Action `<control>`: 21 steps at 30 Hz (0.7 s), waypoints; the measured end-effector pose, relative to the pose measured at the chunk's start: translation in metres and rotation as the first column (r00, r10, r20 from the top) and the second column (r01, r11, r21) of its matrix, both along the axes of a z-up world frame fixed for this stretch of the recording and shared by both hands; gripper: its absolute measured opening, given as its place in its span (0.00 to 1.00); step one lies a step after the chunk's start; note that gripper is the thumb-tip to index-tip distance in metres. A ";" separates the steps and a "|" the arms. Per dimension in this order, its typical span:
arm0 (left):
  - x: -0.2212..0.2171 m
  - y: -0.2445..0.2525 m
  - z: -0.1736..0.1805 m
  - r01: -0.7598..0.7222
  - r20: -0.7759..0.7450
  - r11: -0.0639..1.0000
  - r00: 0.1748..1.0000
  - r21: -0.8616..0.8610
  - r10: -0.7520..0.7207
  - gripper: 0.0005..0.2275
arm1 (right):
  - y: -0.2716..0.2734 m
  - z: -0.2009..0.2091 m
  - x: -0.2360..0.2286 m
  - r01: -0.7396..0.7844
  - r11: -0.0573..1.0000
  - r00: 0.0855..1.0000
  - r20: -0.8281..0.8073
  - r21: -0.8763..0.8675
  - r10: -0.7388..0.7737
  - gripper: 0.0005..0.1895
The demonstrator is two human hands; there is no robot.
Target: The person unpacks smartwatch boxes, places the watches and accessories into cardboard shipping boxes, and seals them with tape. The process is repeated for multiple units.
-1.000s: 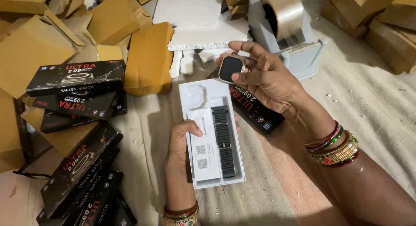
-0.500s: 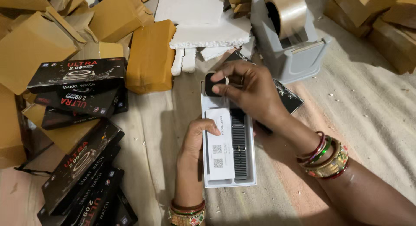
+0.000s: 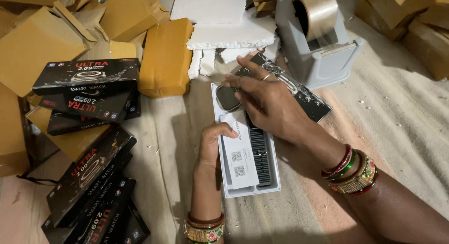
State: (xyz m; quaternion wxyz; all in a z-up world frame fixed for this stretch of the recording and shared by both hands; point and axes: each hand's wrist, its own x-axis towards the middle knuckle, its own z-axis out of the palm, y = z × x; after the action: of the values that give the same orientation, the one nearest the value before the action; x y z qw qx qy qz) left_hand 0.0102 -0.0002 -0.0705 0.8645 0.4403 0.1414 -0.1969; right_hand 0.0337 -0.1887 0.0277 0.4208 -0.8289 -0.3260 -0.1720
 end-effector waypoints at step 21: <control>0.000 0.001 -0.001 -0.122 -0.034 0.990 0.992 -0.074 0.119 0.06 | 0.002 -0.003 -0.004 0.143 0.990 0.989 0.026 0.001 -0.143 0.12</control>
State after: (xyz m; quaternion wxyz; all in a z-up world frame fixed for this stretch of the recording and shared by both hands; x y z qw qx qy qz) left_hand 0.0103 0.0010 -0.0714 0.8887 0.3949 0.1730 -0.1561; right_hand 0.0299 -0.1865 0.0252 0.4027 -0.8480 -0.2711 -0.2126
